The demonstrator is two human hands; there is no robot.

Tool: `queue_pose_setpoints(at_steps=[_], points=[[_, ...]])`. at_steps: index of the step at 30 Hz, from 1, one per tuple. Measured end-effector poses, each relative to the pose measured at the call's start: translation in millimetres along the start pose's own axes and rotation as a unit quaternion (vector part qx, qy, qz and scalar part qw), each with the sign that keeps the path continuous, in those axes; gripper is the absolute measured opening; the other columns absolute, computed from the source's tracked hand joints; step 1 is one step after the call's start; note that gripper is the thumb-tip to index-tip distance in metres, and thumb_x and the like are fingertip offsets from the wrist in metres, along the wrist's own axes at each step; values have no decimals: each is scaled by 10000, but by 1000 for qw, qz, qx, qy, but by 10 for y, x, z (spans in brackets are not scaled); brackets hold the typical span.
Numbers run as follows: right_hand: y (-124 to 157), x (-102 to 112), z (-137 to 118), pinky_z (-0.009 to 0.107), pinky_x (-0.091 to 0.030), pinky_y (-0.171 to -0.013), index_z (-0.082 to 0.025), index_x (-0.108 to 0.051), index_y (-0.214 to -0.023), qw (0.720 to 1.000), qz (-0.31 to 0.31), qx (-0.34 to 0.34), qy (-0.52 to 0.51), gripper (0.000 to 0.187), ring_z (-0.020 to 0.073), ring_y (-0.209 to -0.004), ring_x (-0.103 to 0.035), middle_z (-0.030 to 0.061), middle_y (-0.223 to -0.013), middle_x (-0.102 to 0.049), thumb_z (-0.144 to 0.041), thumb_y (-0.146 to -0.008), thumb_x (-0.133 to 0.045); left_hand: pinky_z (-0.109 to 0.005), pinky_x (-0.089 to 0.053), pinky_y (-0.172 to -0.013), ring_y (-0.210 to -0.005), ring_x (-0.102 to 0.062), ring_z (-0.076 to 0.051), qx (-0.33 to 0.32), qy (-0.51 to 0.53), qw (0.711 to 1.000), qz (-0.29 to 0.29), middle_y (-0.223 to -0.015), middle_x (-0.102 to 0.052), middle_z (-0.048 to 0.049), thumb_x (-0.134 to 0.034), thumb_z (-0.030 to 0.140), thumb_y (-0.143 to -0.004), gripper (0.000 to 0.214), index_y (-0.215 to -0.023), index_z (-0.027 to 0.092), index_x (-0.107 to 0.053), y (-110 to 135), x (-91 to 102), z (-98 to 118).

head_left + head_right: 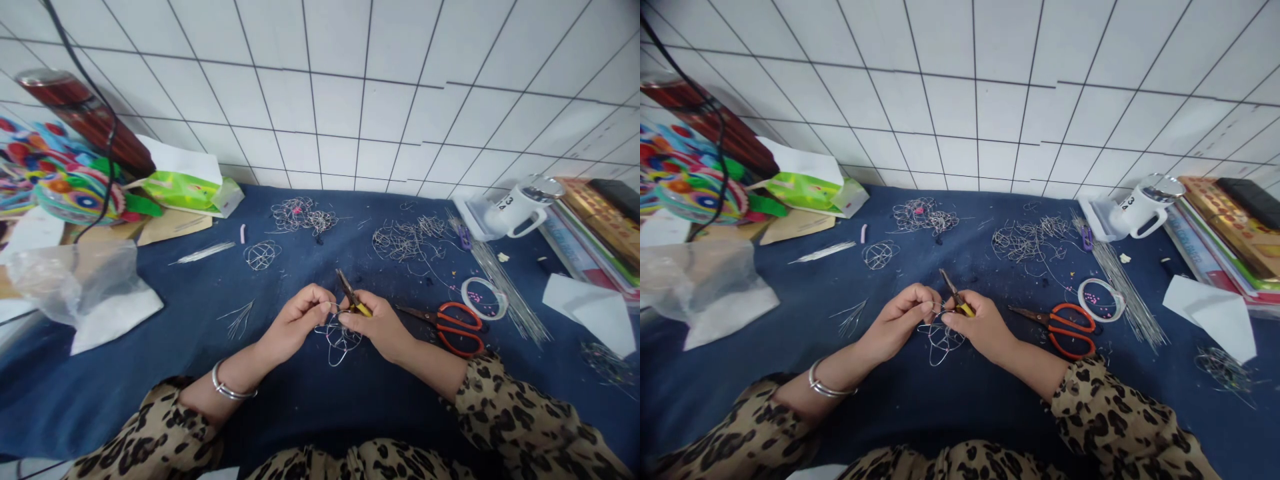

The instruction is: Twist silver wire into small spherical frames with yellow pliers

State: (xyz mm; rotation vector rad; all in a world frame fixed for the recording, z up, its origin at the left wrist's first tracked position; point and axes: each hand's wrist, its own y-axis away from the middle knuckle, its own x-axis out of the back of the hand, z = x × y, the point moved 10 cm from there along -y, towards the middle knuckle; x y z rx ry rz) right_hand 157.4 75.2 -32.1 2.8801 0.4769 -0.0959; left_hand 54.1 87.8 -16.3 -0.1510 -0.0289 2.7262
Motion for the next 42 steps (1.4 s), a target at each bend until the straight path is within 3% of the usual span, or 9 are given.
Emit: queue_pose_setpoints(at_steps=[16, 24, 32, 37, 42], points=[[10, 28, -96, 204, -367, -560, -191, -531, -816, 995, 30, 26, 88, 114, 76, -569, -423, -49, -659, -495, -262, -737, -573, -265, -362, -657, -669, -449, -118, -2, 8, 1000, -8, -721, -490, -10, -474, 264, -881, 170, -750, 156, -483, -6, -29, 6], [31, 76, -127, 207, -413, -583, -190, -565, -851, 984, 70, 46, 155, 152, 90, -598, -485, -29, -702, -547, -265, -719, -582, -268, -360, -662, -693, -460, -127, -3, -2, 1000, -14, -731, -500, -18, -470, 280, -883, 180, -758, 153, -490, -2, -41, 11], [96, 113, -333, 238, -468, -663, -199, -540, -874, 949, 125, 135, 257, 180, 118, -683, -563, 3, -819, -584, -219, -699, -581, -261, -356, -648, -666, -448, -118, -3, -20, 1000, -13, -729, -500, -15, -460, 278, -889, 183, -763, 149, -495, -6, -41, 24], [175, 86, -557, 326, -451, -806, -199, -508, -908, 898, 146, 245, 334, 238, 175, -850, -537, 37, -891, -542, -189, -681, -580, -259, -351, -649, -654, -442, -113, -6, -9, 1000, -7, -707, -494, -9, -464, 263, -889, 180, -757, 147, -507, -6, -46, 31], [255, 64, -672, 359, -451, -797, -196, -477, -962, 857, 170, 304, 380, 288, 206, -898, -506, 68, -946, -530, -222, -699, -589, -253, -349, -634, -620, -432, -101, 17, 39, 999, 3, -696, -491, -1, -468, 242, -887, 153, -774, 147, -509, 5, -57, -21]])
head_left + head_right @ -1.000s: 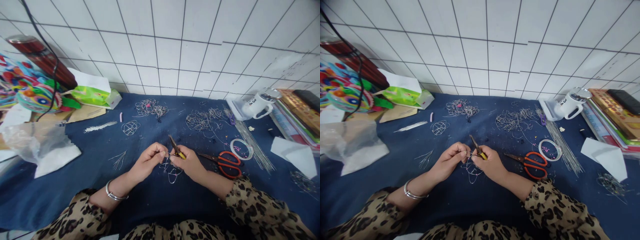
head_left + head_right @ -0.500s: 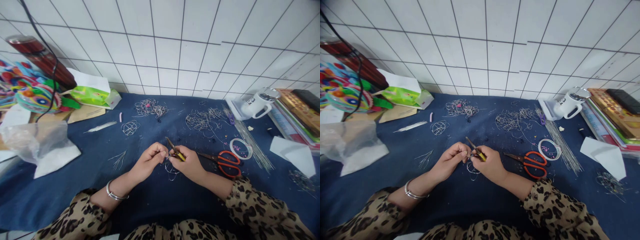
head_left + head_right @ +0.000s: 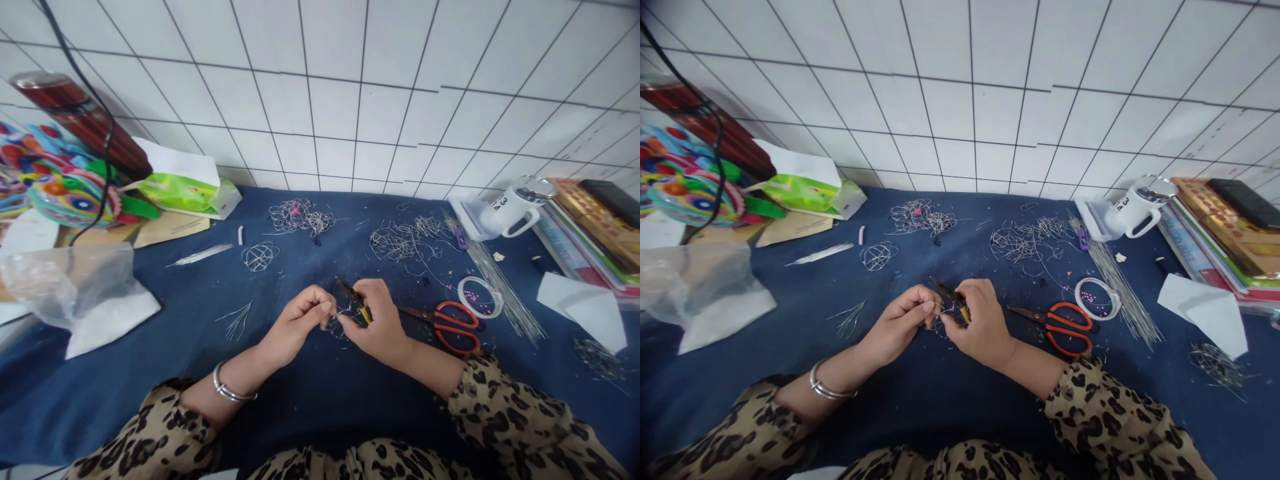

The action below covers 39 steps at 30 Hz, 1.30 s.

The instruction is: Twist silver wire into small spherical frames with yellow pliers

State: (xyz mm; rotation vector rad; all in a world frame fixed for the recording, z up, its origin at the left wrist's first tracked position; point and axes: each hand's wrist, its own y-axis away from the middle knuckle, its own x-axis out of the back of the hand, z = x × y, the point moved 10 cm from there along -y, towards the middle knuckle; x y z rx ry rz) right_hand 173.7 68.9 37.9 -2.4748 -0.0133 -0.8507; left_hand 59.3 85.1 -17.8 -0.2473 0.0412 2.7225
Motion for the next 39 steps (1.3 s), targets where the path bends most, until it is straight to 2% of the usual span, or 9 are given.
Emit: queue_pose_setpoints(at_steps=[6, 13, 23, 32, 39], points=[[38, -65, 30, 304, -465, -733, -213, -499, -971, 1000, -22, -19, 6, 256, 167, -774, -555, 23, -832, -575, -216, -724, -567, -244, -356, -616, -611, -433, -103, 28, 37, 999, 6, -649, -475, 8, -473, 245, -883, 142, -795, 148, -528, 7, -4, -75], [81, -127, 136, 254, -478, -733, -224, -508, -1000, 997, -34, -68, -22, 272, 140, -759, -615, 1, -843, -633, -206, -733, -555, -238, -356, -607, -614, -426, -105, 26, 35, 999, 12, -644, -469, 8, -465, 245, -887, 147, -800, 149, -533, 11, -10, -73], [110, -117, 204, 216, -484, -660, -223, -508, -946, 990, -12, -132, -55, 226, 118, -681, -629, -28, -761, -631, -204, -723, -544, -251, -372, -615, -616, -437, -101, -9, 4, 1000, 17, -735, -493, -6, -465, 255, -887, 151, -773, 159, -489, 8, 9, -38], [112, -121, 158, 219, -473, -668, -218, -507, -920, 991, -21, -115, -67, 214, 111, -683, -606, -24, -769, -605, -173, -711, -523, -259, -390, -641, -695, -476, -126, -56, -98, 994, -3, -805, -526, -38, -501, 231, -859, 132, -751, 155, -488, 17, 7, 136], [107, -105, 170, 234, -484, -685, -217, -496, -949, 990, -10, -119, -71, 241, 124, -717, -617, -10, -811, -621, -170, -714, -519, -234, -384, -602, -650, -463, -108, -40, -103, 994, 9, -804, -526, -29, -507, 211, -846, 112, -751, 158, -480, 19, 15, 105]])
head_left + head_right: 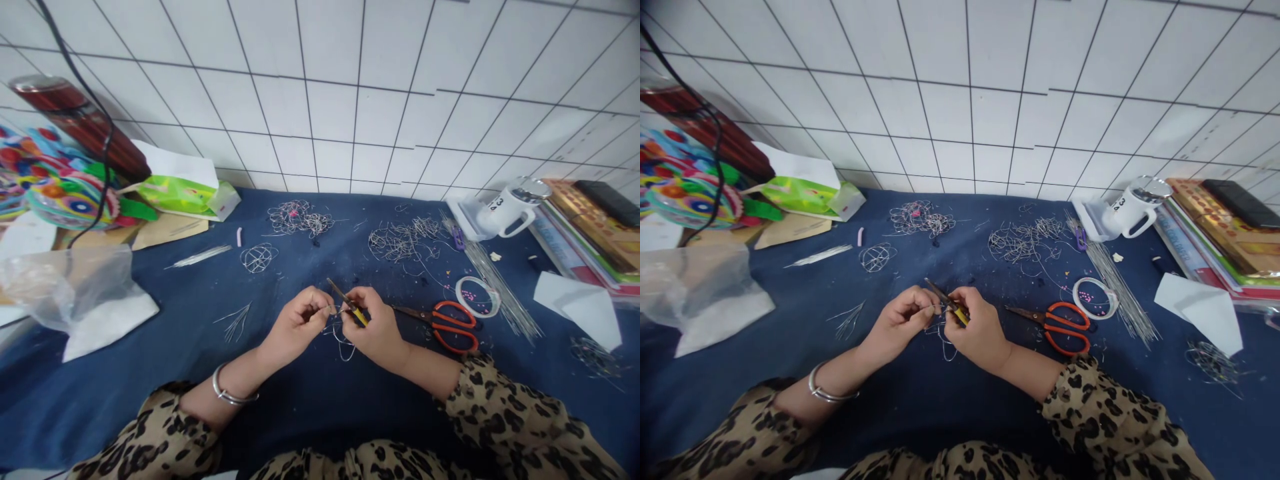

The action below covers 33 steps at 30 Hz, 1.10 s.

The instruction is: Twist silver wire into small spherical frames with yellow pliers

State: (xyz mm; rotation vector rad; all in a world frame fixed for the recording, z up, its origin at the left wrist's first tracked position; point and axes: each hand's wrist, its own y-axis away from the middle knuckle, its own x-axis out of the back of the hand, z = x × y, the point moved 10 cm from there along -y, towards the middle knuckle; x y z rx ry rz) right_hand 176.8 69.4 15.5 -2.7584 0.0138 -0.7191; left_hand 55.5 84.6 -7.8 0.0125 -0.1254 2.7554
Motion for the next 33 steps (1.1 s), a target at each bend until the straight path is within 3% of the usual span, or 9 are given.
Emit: queue_pose_setpoints(at_steps=[13, 22, 33], points=[[-4, -68, 62, 227, -492, -668, -214, -492, -949, 999, -24, -17, -20, 236, 116, -689, -618, -14, -792, -615, -175, -716, -501, -228, -384, -598, -683, -482, -113, -3, -56, 998, 7, -818, -535, -29, -500, 156, -828, 90, -743, 156, -472, 18, 1, -6], [-17, -95, 100, 245, -485, -678, -214, -488, -928, 998, -47, -39, -29, 197, 121, -680, -606, -8, -783, -608, -189, -733, -504, -197, -350, -490, -506, -418, -68, 82, 9, 997, 7, -649, -492, 28, -539, 221, -824, 74, -857, 156, -525, 21, 13, -186], [-36, -110, 136, 237, -471, -649, -208, -483, -909, 996, -59, -45, -49, 175, 110, -653, -583, -19, -751, -587, -193, -736, -509, -202, -394, -531, -533, -487, -61, 73, 59, 995, 26, -722, -567, 10, -608, 207, -791, 114, -874, 146, -559, 5, 49, -181]])
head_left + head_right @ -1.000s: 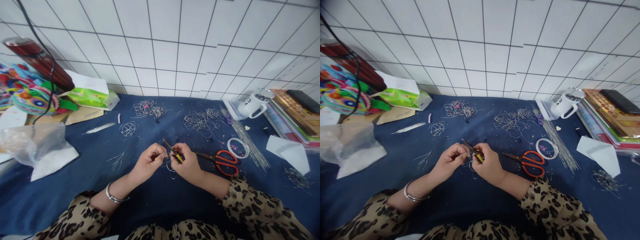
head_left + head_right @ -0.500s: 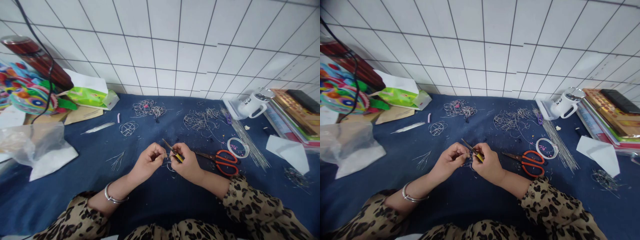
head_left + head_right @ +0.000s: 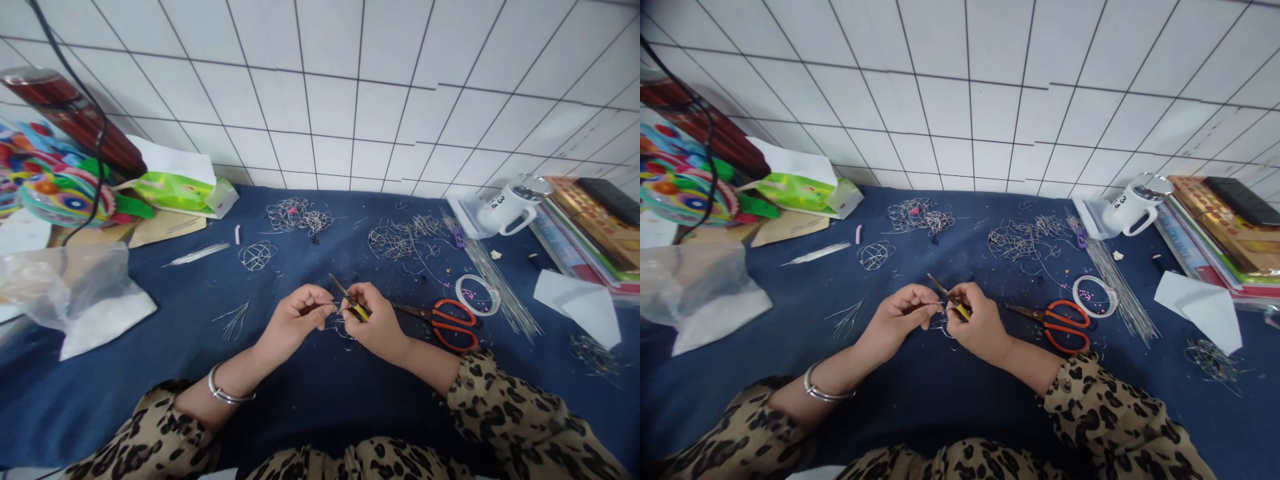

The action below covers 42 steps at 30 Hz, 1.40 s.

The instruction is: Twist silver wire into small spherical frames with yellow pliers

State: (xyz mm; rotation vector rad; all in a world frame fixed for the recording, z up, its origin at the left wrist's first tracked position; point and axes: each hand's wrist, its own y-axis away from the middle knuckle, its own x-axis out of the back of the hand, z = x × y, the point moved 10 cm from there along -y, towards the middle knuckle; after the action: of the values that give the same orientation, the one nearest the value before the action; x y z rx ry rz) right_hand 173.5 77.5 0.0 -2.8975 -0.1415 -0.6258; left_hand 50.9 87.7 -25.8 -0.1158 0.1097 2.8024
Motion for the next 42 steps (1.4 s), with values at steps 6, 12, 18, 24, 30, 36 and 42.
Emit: queue_pose_setpoints(at_steps=[6, 12, 18, 24, 30, 36, 42], points=[[-3, -1, 5, 240, -477, -654, -209, -488, -911, 1000, -2, 1, -1, 192, 114, -667, -589, -17, -764, -598, -185, -722, -509, -207, -398, -540, -556, -476, -71, -14, 59, 998, 2, -749, -601, -16, -633, 196, -775, 117, -850, 139, -564, 4, -4, 4], [9, -32, -16, 238, -479, -654, -208, -488, -900, 1000, -6, 9, -7, 185, 109, -664, -586, -20, -758, -596, -174, -718, -501, -202, -365, -525, -536, -442, -61, 2, 95, 995, -29, -735, -586, -12, -635, 193, -775, 102, -812, 137, -558, 12, -62, -20], [6, -16, -25, 236, -473, -650, -204, -491, -882, 1000, -7, -1, -22, 183, 106, -659, -561, -19, -765, -581, -163, -704, -513, -208, -353, -545, -563, -432, -69, -6, 80, 996, -28, -703, -549, -2, -625, 196, -785, 98, -790, 138, -547, 18, -46, 0], [6, -23, 49, 237, -466, -624, -208, -469, -899, 998, -5, -33, -54, 192, 102, -637, -540, -23, -763, -559, -163, -718, -512, -213, -350, -547, -557, -435, -69, -4, 82, 996, -23, -722, -558, -6, -627, 200, -784, 106, -789, 137, -542, 14, -37, -8], [6, -12, 73, 237, -454, -622, -210, -455, -891, 996, 1, -50, -72, 184, 98, -635, -520, -27, -762, -534, -156, -724, -506, -219, -359, -587, -578, -451, -74, -12, 90, 996, -17, -653, -529, 12, -611, 171, -798, 86, -774, 135, -536, 18, -43, 6], [1, -19, 90, 235, -450, -633, -209, -448, -890, 993, -3, -55, -100, 178, 97, -651, -522, -23, -777, -529, -151, -734, -511, -225, -362, -603, -599, -464, -88, -16, 100, 995, -19, -614, -512, 17, -600, 172, -807, 78, -781, 137, -536, 13, -47, -4], [3, -19, 84, 243, -450, -656, -216, -452, -905, 996, 2, -35, -86, 190, 102, -669, -534, -22, -789, -537, -152, -736, -510, -213, -354, -590, -579, -455, -77, 4, 123, 992, -4, -615, -509, 18, -588, 163, -811, 64, -779, 134, -542, 6, -30, -35]])
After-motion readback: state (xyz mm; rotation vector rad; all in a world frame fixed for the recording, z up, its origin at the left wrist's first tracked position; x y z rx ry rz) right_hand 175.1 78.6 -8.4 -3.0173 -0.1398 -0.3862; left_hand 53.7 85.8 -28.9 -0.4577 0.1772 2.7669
